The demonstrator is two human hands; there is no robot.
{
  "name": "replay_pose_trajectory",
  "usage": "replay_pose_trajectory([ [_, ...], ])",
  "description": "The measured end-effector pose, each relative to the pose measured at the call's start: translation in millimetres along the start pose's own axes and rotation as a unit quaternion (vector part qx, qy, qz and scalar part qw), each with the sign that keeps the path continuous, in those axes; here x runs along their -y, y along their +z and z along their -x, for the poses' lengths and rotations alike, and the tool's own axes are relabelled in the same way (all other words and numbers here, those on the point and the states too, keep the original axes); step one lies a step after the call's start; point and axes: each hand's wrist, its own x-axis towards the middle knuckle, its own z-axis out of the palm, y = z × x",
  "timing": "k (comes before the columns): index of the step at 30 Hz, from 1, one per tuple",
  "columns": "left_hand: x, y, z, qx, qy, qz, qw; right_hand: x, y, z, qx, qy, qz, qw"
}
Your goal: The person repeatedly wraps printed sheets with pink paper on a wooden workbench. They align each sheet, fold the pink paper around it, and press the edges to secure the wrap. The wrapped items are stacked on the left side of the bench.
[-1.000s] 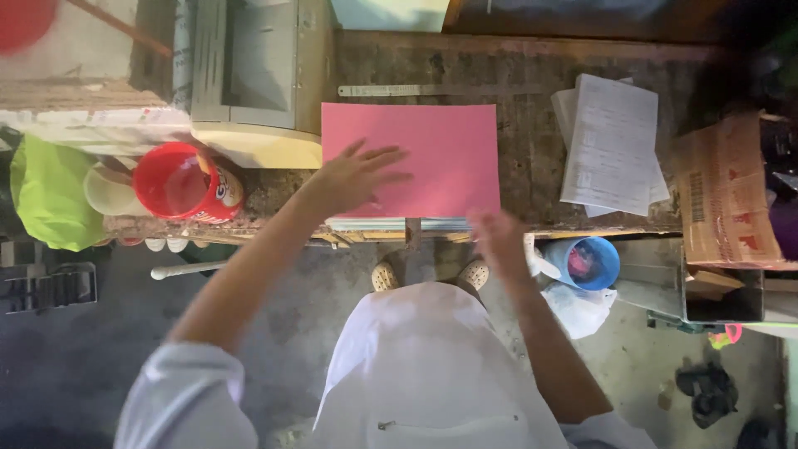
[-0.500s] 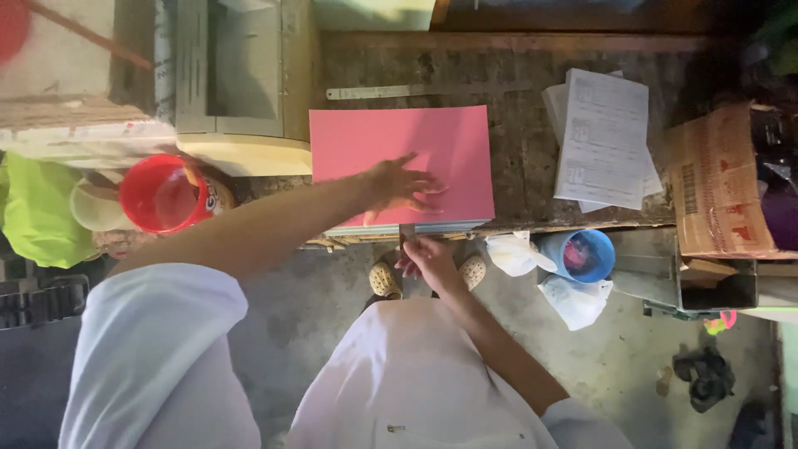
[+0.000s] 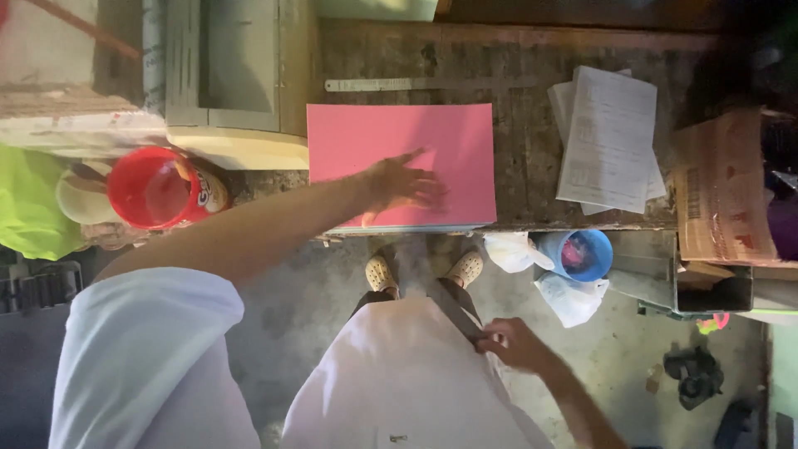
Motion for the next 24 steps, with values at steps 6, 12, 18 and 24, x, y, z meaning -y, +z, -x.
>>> replay_pose_trajectory([
  [6, 3, 1, -3, -0.039, -0.010, 0.042, 0.998, 14, 9, -7, -0.019, -0.011, -0.053, 0.998],
  [12, -4, -57, 43, 0.030, -0.065, -0.017, 0.997, 78, 20, -41, -0.066, 0.022, -0.235, 0.969],
  [18, -2, -38, 24, -0.003, -0.056, 0.084, 0.995, 160, 0, -59, -0.090, 0.066, -0.241, 0.964],
  [24, -2, -50, 31, 0.024, -0.061, 0.023, 0.998, 147, 16, -114, -0.134, 0.009, -0.365, 0.921],
])
